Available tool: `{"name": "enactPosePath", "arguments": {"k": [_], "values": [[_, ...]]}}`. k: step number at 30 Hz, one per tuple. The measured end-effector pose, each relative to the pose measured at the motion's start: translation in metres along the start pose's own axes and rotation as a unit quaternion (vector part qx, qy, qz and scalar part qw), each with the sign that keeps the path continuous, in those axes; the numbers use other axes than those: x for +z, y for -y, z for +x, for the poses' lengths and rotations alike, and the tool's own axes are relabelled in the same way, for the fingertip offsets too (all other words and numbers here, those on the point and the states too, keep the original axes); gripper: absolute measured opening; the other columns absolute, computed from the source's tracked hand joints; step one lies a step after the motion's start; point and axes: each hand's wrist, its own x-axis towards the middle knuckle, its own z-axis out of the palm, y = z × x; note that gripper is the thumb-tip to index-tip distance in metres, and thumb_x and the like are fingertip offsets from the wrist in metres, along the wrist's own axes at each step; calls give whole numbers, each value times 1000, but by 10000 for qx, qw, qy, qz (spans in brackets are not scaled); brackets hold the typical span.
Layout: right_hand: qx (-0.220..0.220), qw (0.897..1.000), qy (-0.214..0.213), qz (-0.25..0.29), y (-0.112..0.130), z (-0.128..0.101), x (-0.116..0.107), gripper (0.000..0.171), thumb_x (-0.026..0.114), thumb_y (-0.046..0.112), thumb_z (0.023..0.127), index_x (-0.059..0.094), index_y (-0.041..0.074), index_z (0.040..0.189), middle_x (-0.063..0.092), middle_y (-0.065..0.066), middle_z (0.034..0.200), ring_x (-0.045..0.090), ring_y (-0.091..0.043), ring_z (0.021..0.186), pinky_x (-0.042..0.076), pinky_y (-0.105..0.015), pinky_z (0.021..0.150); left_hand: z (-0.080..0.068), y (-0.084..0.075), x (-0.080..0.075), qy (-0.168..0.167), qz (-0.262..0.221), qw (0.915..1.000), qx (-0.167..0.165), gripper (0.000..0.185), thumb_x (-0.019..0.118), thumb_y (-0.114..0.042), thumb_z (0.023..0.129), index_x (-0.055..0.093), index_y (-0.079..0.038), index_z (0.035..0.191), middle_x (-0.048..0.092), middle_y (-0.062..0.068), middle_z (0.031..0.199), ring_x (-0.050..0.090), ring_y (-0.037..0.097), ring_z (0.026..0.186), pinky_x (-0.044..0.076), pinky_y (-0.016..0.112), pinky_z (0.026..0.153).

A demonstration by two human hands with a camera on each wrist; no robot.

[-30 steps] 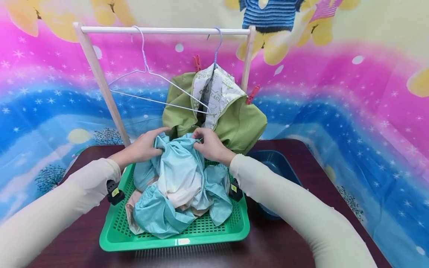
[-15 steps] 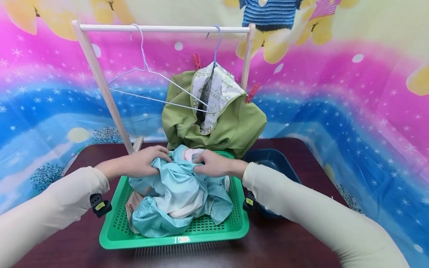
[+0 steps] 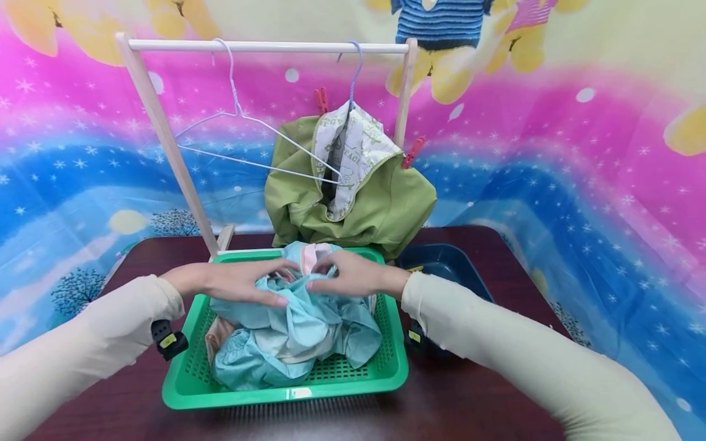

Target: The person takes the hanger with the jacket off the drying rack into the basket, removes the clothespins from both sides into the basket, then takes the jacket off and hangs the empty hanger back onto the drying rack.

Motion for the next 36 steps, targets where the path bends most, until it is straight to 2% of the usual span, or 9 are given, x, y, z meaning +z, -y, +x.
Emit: {"name": "enactPosePath", "arguments": {"k": [4, 8, 12, 18, 23, 26, 29, 33, 36], "values": [[629, 9955, -680, -221, -9, 13, -8, 55, 61, 33, 101, 49, 3, 146, 56, -19, 144, 55, -35, 130, 46, -50, 106, 13, 5, -7, -681, 247, 9968, -343, 83, 59, -52, 98, 18, -18, 162, 27, 22, 163, 33, 41, 149, 33, 60, 117], [1253, 9905, -331, -456, -17, 25, -11, 69, 58, 35, 102, 30, 6, 158, 41, -20, 158, 42, -38, 144, 38, -54, 116, 32, 9, -8, -780, 709, 9914, -769, 76, 57, -45, 102, 17, -24, 163, 29, 19, 164, 33, 42, 150, 32, 59, 117], [1320, 9896, -146, -545, -19, 36, -9, 57, 62, 23, 101, 43, 5, 151, 54, -20, 147, 55, -35, 133, 47, -48, 108, 46, 10, -5, -1015, 981, 9862, -859, 62, 58, -33, 102, 33, -21, 158, 45, 11, 158, 48, 38, 141, 42, 56, 111], [1029, 9919, -502, -546, -22, 47, -1, 35, 66, 7, 95, 62, 0, 129, 68, -19, 125, 66, -31, 116, 54, -42, 98, 61, 9, 1, -2165, 919, 9711, -401, 32, 66, -8, 94, 65, -10, 126, 67, 10, 128, 64, 30, 113, 51, 47, 96], [772, 9914, -958, -452, -23, 43, 0, 21, 70, 7, 91, 68, 2, 111, 71, -15, 106, 66, -26, 100, 53, -40, 90, 60, 3, 0, -2768, 430, 9599, 95, 17, 65, 3, 87, 69, -13, 93, 71, 5, 96, 61, 19, 84, 51, 37, 81], [693, 9884, -1229, -560, -21, 34, -3, 11, 75, 15, 89, 68, 9, 96, 68, -14, 112, 60, -29, 107, 47, -44, 97, 50, -4, -4, -2694, 82, 9627, 244, 18, 65, 3, 85, 66, -15, 90, 66, 2, 87, 53, 16, 73, 45, 32, 72], [400, 9908, -1125, -634, -17, 23, -5, 12, 75, 15, 89, 63, 12, 86, 66, -14, 113, 57, -30, 108, 46, -46, 97, 37, -11, -5, -2192, -266, 9744, 422, 25, 64, 4, 84, 63, -12, 104, 60, 0, 79, 47, 14, 68, 41, 29, 67], [10, 9994, -263, -236, -11, 10, -3, 15, 68, 10, 91, 55, 11, 84, 56, -4, 80, 51, -17, 69, 45, -30, 73, 22, -15, 0, -1307, -245, 9890, 642, 47, 60, 4, 85, 60, -6, 131, 52, 0, 69, 39, 10, 60, 34, 25, 61], [139, 9990, 340, -239, -7, 3, 4, 15, 67, 15, 96, 52, 12, 94, 50, 1, 77, 43, -11, 60, 40, -26, 66, 15, -16, 8, -970, 277, 9931, 597, 49, 58, 1, 87, 62, -4, 136, 66, 2, 80, 38, 9, 59, 35, 24, 62]]}}
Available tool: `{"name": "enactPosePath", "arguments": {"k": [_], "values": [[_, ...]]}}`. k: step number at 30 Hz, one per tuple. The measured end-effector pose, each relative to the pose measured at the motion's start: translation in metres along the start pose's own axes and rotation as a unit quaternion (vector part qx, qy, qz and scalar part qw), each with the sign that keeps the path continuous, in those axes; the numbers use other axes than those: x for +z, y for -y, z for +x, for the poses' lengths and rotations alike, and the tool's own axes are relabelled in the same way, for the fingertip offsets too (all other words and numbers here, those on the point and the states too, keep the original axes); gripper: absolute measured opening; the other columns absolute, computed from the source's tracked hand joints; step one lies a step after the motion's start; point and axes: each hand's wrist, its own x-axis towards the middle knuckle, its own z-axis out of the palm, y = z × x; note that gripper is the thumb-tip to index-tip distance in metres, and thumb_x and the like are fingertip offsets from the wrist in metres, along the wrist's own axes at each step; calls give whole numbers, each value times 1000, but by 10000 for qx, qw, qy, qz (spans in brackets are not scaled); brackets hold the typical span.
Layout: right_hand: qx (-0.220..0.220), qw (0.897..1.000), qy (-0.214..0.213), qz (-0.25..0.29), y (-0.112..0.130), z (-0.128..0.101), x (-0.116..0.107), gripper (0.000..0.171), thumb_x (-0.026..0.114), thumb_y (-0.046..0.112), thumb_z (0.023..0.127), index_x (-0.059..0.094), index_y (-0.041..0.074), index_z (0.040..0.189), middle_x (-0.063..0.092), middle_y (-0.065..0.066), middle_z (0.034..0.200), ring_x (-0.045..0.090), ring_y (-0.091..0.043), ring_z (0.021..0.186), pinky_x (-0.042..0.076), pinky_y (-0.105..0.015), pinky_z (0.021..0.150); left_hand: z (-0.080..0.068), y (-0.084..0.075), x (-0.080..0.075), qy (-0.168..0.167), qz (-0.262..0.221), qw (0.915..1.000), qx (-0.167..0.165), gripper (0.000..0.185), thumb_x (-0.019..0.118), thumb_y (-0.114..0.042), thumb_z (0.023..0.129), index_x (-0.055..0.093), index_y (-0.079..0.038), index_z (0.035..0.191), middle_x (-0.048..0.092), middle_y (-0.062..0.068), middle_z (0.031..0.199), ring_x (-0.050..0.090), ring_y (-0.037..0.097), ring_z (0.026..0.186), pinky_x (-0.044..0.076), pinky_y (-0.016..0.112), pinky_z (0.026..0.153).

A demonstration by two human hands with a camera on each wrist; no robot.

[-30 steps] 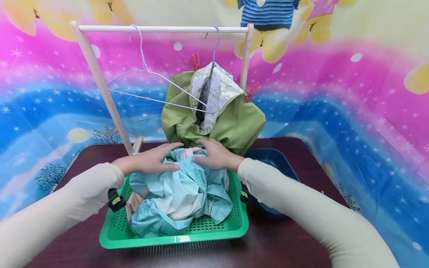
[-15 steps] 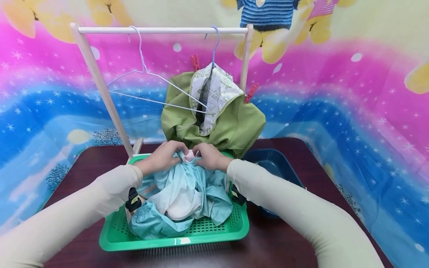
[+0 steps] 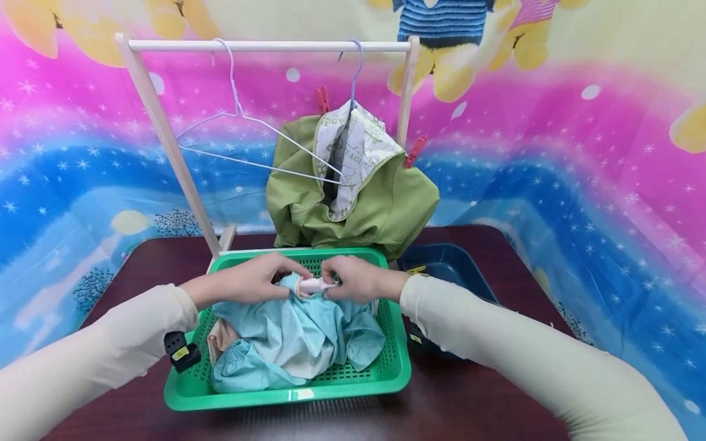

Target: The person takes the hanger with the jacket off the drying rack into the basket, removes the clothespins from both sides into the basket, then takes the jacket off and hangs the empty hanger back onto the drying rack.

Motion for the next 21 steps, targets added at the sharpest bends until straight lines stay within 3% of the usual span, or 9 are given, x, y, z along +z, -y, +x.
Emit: {"name": "enactPosePath", "arguments": {"k": [2, 4, 6, 7, 10, 13, 18, 21], "values": [[165, 9993, 295, -157, 3, -5, 6, 24, 67, 22, 98, 52, 13, 114, 60, 0, 96, 57, -10, 75, 47, -27, 76, -6, -3, 5, 145, 545, 9983, -122, 46, 59, -6, 91, 63, -7, 137, 69, 6, 98, 45, 12, 68, 41, 27, 68], [369, 9971, 621, -258, 6, -9, 11, 53, 66, 32, 99, 40, 18, 144, 59, -3, 133, 62, -13, 110, 50, -34, 95, -14, -7, 9, 333, 1075, 9927, -439, 49, 62, -21, 96, 56, -12, 144, 65, 10, 127, 57, 19, 93, 48, 36, 85], [525, 9941, 912, -276, 9, -12, 15, 80, 65, 40, 98, 16, 29, 161, 35, -2, 162, 43, -18, 144, 39, -42, 115, -22, -11, 11, 647, 1426, 9839, -868, 65, 64, -42, 97, 43, -19, 154, 51, 15, 148, 52, 31, 126, 43, 53, 104], [619, 9920, 1054, -311, 10, -13, 16, 87, 64, 45, 98, 7, 33, 163, 24, -1, 168, 30, -20, 153, 32, -46, 121, -26, -12, 11, 830, 1540, 9785, -1091, 76, 64, -53, 95, 35, -23, 158, 40, 15, 157, 39, 35, 143, 35, 61, 111], [959, 9840, 1402, -539, 14, -12, 21, 95, 62, 58, 94, -4, 44, 161, 4, -3, 172, 10, -29, 159, 20, -57, 125, -34, -14, 16, 1333, 1578, 9619, -1792, 103, 65, -73, 84, 13, -33, 163, 10, 9, 171, 3, 37, 159, 12, 75, 117], [1391, 9718, 1657, -942, 18, -7, 29, 99, 62, 70, 88, -5, 50, 158, 0, -6, 173, 7, -38, 158, 18, -65, 122, -38, -12, 26, 1628, 1659, 9463, -2245, 115, 68, -78, 76, 6, -35, 163, 0, 5, 173, -6, 38, 159, 6, 79, 114], [1894, 9522, 1900, -1461, 22, 7, 43, 106, 65, 77, 81, -4, 52, 158, 3, -4, 173, 9, -41, 158, 23, -69, 118, -37, -3, 42, 1783, 1888, 9315, -2546, 119, 75, -76, 71, 13, -34, 163, -1, 3, 173, 3, 39, 159, 15, 79, 113], [2110, 9406, 2034, -1712, 22, 12, 49, 109, 65, 79, 78, -5, 53, 157, 5, -2, 173, 8, -38, 158, 24, -66, 119, -33, 1, 49, 1852, 2051, 9248, -2614, 119, 77, -76, 69, 17, -34, 162, 3, 3, 173, 8, 39, 158, 37, 69, 107]]}}
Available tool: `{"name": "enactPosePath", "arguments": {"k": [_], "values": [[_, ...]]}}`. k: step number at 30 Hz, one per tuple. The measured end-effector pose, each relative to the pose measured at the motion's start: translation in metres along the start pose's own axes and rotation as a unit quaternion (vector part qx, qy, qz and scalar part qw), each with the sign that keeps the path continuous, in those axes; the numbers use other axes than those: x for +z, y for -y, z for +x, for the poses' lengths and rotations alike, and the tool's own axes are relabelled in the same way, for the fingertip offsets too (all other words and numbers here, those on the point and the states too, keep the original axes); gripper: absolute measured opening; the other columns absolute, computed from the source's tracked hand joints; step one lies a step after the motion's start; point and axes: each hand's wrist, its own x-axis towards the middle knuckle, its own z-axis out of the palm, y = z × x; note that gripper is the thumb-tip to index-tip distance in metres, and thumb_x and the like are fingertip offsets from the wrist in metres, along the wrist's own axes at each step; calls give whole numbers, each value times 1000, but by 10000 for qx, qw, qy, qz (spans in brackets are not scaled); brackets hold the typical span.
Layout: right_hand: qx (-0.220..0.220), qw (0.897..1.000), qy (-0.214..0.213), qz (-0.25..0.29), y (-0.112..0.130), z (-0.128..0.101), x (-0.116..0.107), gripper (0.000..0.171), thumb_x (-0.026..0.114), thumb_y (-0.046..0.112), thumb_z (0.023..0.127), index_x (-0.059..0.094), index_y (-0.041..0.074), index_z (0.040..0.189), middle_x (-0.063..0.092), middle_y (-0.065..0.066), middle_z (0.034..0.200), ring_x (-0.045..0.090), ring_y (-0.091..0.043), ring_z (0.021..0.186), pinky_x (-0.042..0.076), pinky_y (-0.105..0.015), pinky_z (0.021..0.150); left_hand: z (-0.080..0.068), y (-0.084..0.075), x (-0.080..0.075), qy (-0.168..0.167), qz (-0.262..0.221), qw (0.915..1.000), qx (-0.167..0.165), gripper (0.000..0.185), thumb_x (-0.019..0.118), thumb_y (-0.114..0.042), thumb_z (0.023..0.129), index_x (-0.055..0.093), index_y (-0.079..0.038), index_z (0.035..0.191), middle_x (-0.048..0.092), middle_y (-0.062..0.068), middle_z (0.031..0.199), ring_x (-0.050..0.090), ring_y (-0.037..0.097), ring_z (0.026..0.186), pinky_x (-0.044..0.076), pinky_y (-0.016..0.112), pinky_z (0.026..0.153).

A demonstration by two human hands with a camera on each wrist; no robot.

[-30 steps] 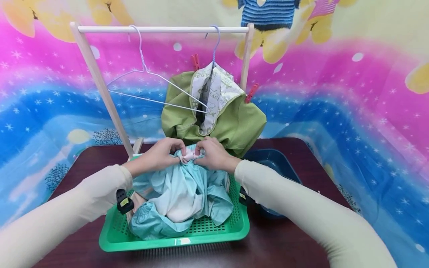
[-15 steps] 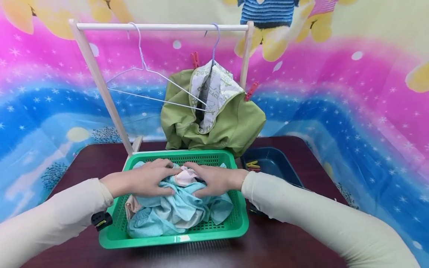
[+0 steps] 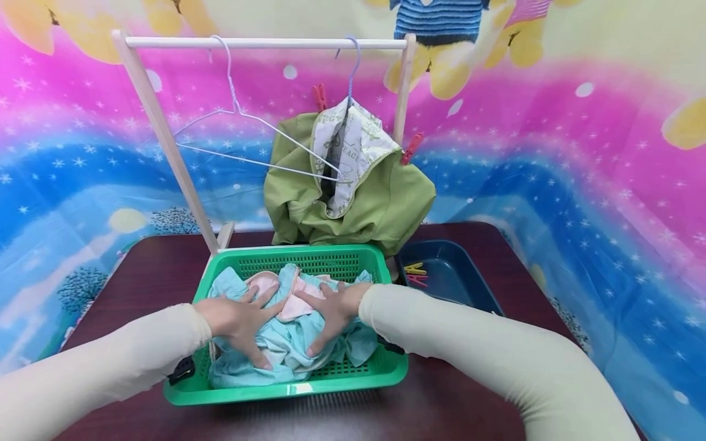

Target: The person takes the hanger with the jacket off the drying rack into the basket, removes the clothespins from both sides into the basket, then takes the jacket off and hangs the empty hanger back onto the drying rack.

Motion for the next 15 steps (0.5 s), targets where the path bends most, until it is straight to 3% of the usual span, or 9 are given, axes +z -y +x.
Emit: {"name": "enactPosePath", "arguments": {"k": [2, 4, 9, 15], "values": [[135, 9997, 90, -175, 2, 4, 1, 110, 65, 81, 76, -5, 54, 157, 5, -1, 173, 8, -36, 159, 25, -63, 120, 4, -1, 2, 74, 78, 9999, -80, 118, 77, -75, 69, 16, -35, 162, 5, 2, 173, 10, 38, 158, 47, 58, 98], [219, 9992, 181, -276, 3, 8, 1, 110, 64, 82, 76, -4, 53, 157, 3, 1, 173, 8, -35, 159, 23, -62, 121, 9, -3, 3, 152, 119, 9997, -163, 118, 78, -74, 69, 16, -35, 162, 7, 3, 172, 12, 37, 158, 50, 52, 94], [356, 9978, 368, -414, 4, 15, 2, 109, 63, 85, 73, 3, 51, 158, 1, 4, 173, 9, -32, 159, 21, -63, 122, 17, -6, 5, 321, 172, 9988, -326, 118, 80, -72, 68, 18, -36, 161, 10, 4, 172, 18, 37, 157, 44, 55, 107], [405, 9955, 587, -629, 5, 23, 3, 112, 61, 88, 72, 0, 52, 158, 5, 3, 172, 11, -29, 159, 20, -57, 124, 25, -10, 5, 511, 387, 9972, -392, 116, 80, -71, 69, 17, -38, 161, 12, 6, 171, 29, 36, 152, 43, 50, 110]]}}
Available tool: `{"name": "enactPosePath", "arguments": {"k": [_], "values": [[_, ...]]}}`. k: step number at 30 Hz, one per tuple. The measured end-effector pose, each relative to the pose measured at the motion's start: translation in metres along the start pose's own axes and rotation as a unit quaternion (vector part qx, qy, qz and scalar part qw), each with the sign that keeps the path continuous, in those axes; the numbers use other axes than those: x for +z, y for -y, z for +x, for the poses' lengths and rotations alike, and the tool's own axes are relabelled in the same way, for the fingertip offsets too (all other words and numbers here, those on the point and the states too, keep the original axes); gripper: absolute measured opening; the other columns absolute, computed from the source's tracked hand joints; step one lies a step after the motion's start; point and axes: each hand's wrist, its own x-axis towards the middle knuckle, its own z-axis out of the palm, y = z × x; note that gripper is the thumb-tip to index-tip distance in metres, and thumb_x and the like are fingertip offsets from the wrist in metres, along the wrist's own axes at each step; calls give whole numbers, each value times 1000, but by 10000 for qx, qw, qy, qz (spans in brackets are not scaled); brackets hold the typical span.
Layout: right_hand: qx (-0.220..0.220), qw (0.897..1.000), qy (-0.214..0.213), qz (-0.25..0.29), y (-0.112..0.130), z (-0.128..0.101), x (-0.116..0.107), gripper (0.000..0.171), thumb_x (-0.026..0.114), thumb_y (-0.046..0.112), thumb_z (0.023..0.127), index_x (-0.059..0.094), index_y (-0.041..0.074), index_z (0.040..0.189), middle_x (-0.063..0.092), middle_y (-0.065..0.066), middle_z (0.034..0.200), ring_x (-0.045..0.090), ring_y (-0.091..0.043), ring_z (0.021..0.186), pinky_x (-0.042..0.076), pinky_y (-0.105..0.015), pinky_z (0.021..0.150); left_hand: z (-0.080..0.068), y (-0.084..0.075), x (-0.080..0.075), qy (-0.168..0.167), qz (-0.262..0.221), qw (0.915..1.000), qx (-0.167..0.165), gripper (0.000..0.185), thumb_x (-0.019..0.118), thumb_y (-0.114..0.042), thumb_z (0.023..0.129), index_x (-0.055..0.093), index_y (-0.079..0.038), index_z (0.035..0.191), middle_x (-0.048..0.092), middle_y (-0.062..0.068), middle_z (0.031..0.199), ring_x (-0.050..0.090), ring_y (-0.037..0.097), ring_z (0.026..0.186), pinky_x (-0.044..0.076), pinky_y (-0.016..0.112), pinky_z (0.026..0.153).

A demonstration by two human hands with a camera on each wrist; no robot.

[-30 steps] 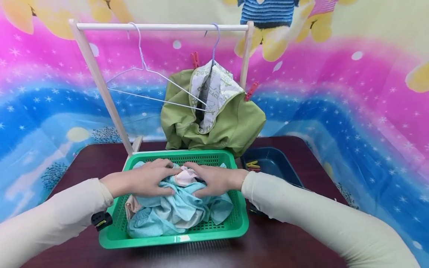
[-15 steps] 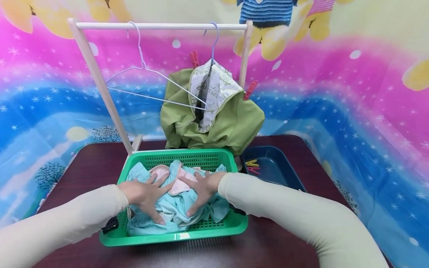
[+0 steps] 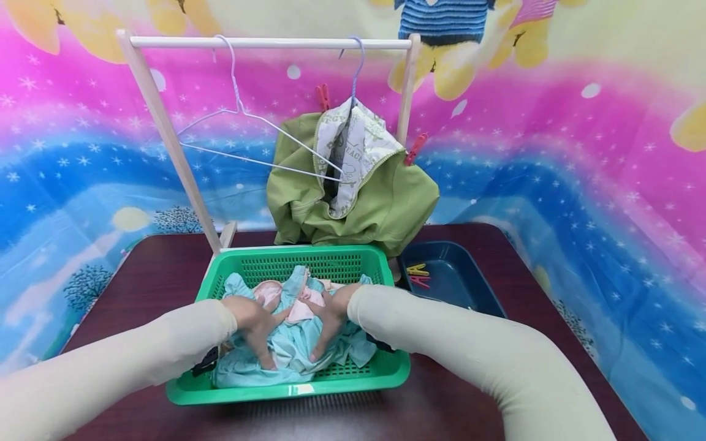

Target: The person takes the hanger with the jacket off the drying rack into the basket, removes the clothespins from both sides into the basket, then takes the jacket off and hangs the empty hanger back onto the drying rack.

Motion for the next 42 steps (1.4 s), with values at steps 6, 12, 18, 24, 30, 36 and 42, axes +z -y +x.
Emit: {"name": "enactPosePath", "arguments": {"k": [6, 12, 18, 24, 30, 36, 42], "values": [[66, 9997, 88, -235, 3, 4, 2, 117, 62, 89, 69, -6, 53, 157, 2, 4, 172, 9, -28, 159, 21, -54, 124, 7, -4, 3, 174, 26, 9998, -11, 120, 81, -70, 69, 13, -36, 162, 8, 8, 171, 27, 34, 152, 37, 51, 116], [66, 9996, 131, -244, 6, 8, 5, 121, 66, 86, 69, -9, 52, 157, 2, 2, 173, 2, -26, 160, 16, -53, 126, 9, -9, 3, 255, -201, 9993, -170, 128, 86, -67, 64, 10, -36, 162, 9, 10, 171, 26, 30, 153, 36, 48, 119], [123, 9994, 8, -313, 10, 8, 8, 125, 71, 83, 67, -10, 51, 157, 1, 2, 173, 6, -31, 160, 21, -51, 125, 12, -19, 2, 269, -451, 9972, -534, 126, 93, -61, 58, 26, -28, 160, 24, 10, 166, 44, 28, 138, 46, 44, 110], [249, 9978, -159, -591, 15, 5, 10, 125, 71, 83, 67, -9, 50, 158, 3, 3, 172, 10, -31, 159, 24, -48, 125, 18, -25, -1, 479, -807, 9915, -901, 119, 96, -55, 56, 39, -14, 152, 46, 7, 151, 52, 22, 122, 50, 39, 103], [321, 9985, -180, -413, 19, 6, 13, 127, 74, 81, 67, -9, 49, 158, -1, 3, 172, 9, -34, 159, 23, -50, 125, 18, -26, 1, 332, -804, 9917, -945, 130, 97, -54, 55, 29, -13, 157, 40, 12, 156, 52, 25, 124, 51, 41, 103], [390, 9983, -198, -377, 21, 7, 16, 129, 74, 82, 65, -11, 50, 157, -5, 4, 172, 7, -35, 159, 25, -53, 123, 21, -29, 1, 422, -656, 9920, -991, 121, 97, -54, 55, 37, -12, 152, 45, 11, 151, 51, 24, 124, 50, 40, 105], [449, 9975, -233, -502, 23, 4, 16, 129, 73, 83, 65, -10, 49, 158, -3, 4, 172, 8, -34, 159, 27, -53, 123, 22, -30, 3, 404, -193, 9962, -750, 117, 93, -58, 59, 36, -22, 154, 47, 9, 150, 54, 21, 120, 52, 38, 102]]}}
